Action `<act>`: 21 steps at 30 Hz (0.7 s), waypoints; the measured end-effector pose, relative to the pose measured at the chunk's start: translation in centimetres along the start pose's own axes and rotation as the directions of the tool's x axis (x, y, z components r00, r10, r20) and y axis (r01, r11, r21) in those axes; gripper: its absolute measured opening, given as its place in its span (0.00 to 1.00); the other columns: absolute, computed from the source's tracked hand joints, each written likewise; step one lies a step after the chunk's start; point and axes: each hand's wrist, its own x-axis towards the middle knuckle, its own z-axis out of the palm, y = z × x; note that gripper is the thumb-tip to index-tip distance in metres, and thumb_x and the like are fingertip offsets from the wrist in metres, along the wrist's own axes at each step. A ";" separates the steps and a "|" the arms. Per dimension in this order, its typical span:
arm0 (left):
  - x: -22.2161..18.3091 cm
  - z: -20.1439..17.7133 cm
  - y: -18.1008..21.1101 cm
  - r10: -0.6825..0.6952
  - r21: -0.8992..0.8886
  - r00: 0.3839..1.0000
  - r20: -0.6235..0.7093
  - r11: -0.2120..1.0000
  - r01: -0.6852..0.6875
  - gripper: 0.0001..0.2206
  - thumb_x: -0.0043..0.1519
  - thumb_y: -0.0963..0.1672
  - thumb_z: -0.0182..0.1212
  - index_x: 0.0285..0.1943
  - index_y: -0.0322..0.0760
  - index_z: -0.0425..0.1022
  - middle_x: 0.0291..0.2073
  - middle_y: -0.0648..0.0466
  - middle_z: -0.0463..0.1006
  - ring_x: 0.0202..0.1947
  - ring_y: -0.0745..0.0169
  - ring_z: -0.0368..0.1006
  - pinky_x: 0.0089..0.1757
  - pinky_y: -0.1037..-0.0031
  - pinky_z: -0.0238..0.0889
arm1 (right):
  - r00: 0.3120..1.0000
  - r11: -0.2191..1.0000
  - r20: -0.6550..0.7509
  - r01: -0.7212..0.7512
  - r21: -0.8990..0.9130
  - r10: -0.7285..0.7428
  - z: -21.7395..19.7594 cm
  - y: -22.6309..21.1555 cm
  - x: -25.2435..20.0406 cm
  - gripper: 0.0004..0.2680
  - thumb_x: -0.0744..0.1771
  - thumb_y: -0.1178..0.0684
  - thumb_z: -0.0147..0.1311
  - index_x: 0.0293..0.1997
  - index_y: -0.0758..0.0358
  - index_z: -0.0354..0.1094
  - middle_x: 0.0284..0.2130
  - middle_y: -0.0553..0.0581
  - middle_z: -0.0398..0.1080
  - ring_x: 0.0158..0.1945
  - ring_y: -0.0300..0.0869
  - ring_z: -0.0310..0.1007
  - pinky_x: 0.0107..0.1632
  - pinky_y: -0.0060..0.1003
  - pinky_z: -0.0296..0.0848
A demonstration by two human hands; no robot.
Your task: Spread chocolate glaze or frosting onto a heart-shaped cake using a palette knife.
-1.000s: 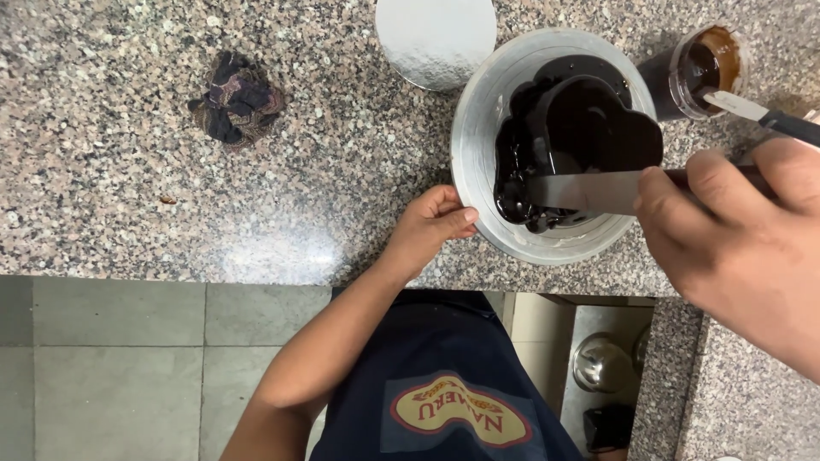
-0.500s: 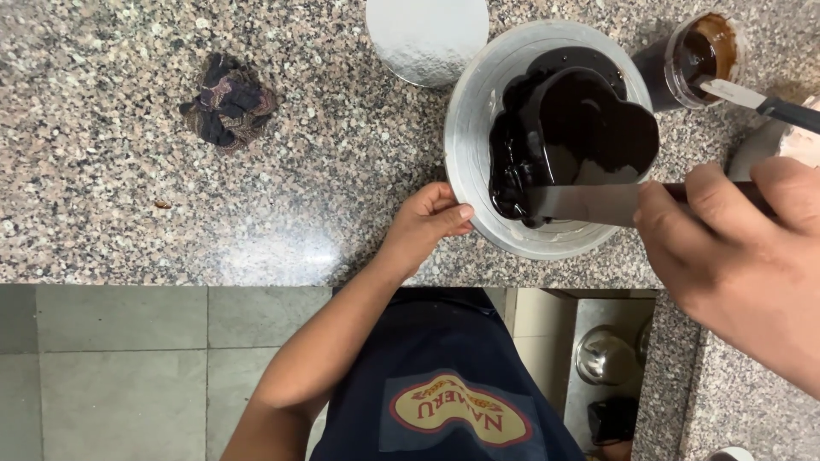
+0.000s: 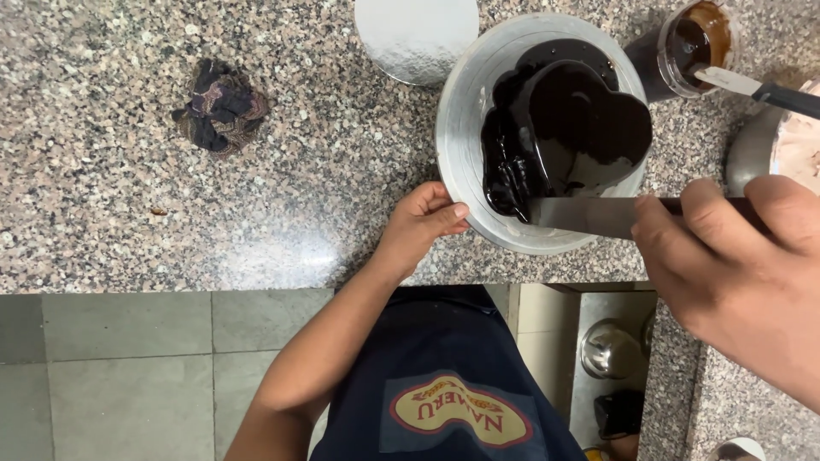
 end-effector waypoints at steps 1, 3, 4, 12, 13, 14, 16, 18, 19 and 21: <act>-0.1 0.0 0.2 0.000 -0.004 1.000 0.001 1.000 0.000 0.12 0.67 0.43 0.60 0.55 0.30 0.72 0.47 0.47 0.81 0.45 0.63 0.78 0.48 0.71 0.74 | 1.000 1.000 -0.007 -0.004 0.004 0.004 0.0 -0.1 -0.1 0.11 0.60 0.52 0.59 0.43 0.58 0.82 0.48 0.48 0.77 0.51 0.41 0.72 0.50 0.42 0.60; -0.2 0.1 0.4 -0.003 -0.007 1.000 0.004 1.000 0.003 0.12 0.67 0.43 0.60 0.56 0.30 0.72 0.47 0.48 0.81 0.45 0.63 0.78 0.48 0.71 0.74 | 1.000 1.000 -0.011 -0.010 0.011 0.010 0.0 -0.2 -0.4 0.11 0.60 0.53 0.59 0.43 0.58 0.82 0.48 0.49 0.77 0.51 0.41 0.72 0.49 0.42 0.60; -0.2 0.2 0.5 -0.003 0.000 1.000 0.001 1.000 0.003 0.12 0.67 0.43 0.60 0.56 0.30 0.72 0.48 0.47 0.81 0.46 0.63 0.78 0.48 0.71 0.74 | 1.000 1.000 -0.014 -0.010 0.018 0.010 0.0 -0.2 -0.6 0.12 0.60 0.53 0.58 0.43 0.59 0.82 0.49 0.50 0.77 0.51 0.41 0.72 0.49 0.42 0.60; -0.1 0.0 0.3 -0.012 0.005 1.000 -0.007 1.000 0.012 0.12 0.66 0.42 0.60 0.56 0.30 0.72 0.49 0.47 0.81 0.47 0.61 0.79 0.49 0.69 0.75 | 1.000 0.996 0.030 -0.007 0.089 0.004 0.2 -0.8 -1.9 0.14 0.59 0.52 0.56 0.45 0.60 0.81 0.51 0.53 0.76 0.54 0.45 0.71 0.49 0.44 0.62; -0.1 0.0 0.4 -0.014 0.003 1.000 -0.013 1.000 0.014 0.13 0.66 0.43 0.60 0.56 0.30 0.72 0.49 0.47 0.81 0.47 0.61 0.79 0.49 0.69 0.75 | 1.000 0.995 0.026 -0.016 0.100 0.014 0.3 -0.9 -2.1 0.14 0.58 0.52 0.56 0.45 0.60 0.81 0.51 0.53 0.76 0.55 0.46 0.71 0.50 0.44 0.62; -0.1 0.0 0.4 -0.016 0.001 1.000 -0.019 1.000 0.016 0.13 0.66 0.43 0.61 0.56 0.30 0.72 0.49 0.46 0.81 0.47 0.60 0.79 0.49 0.69 0.75 | 1.000 0.994 0.021 -0.026 0.111 0.024 0.4 -1.0 -2.3 0.15 0.58 0.52 0.55 0.45 0.60 0.81 0.51 0.53 0.76 0.55 0.46 0.71 0.50 0.44 0.63; -0.1 0.0 0.4 -0.017 -0.008 1.000 -0.015 1.000 0.017 0.13 0.65 0.43 0.61 0.56 0.30 0.72 0.49 0.46 0.81 0.48 0.60 0.79 0.49 0.69 0.75 | 0.999 0.993 0.021 -0.029 0.118 0.026 0.7 -1.2 -2.7 0.15 0.59 0.52 0.55 0.45 0.60 0.81 0.52 0.53 0.76 0.55 0.47 0.71 0.50 0.44 0.63; -0.2 -0.1 0.4 -0.016 -0.017 1.000 -0.012 1.000 0.016 0.14 0.65 0.43 0.61 0.56 0.30 0.72 0.50 0.47 0.81 0.48 0.60 0.78 0.49 0.68 0.75 | 0.999 0.992 0.019 -0.032 0.125 0.030 1.0 -1.2 -3.1 0.15 0.59 0.51 0.55 0.45 0.60 0.81 0.52 0.54 0.76 0.55 0.47 0.71 0.50 0.44 0.63; -0.2 -0.1 0.4 -0.009 -0.023 1.000 -0.009 1.000 0.008 0.14 0.65 0.44 0.62 0.56 0.30 0.72 0.50 0.46 0.81 0.48 0.60 0.78 0.50 0.68 0.75 | 0.999 0.991 0.046 -0.016 0.132 0.010 1.2 -1.2 -3.4 0.14 0.59 0.51 0.56 0.46 0.59 0.82 0.52 0.54 0.76 0.55 0.48 0.71 0.48 0.44 0.63; -0.3 0.0 0.6 -0.002 -0.027 1.000 -0.003 1.000 0.002 0.14 0.65 0.44 0.62 0.56 0.30 0.72 0.50 0.46 0.81 0.48 0.60 0.78 0.50 0.68 0.75 | 0.997 0.990 0.075 -0.003 0.139 -0.007 1.8 -1.3 -4.0 0.14 0.59 0.51 0.56 0.46 0.58 0.82 0.53 0.54 0.76 0.54 0.48 0.71 0.47 0.44 0.63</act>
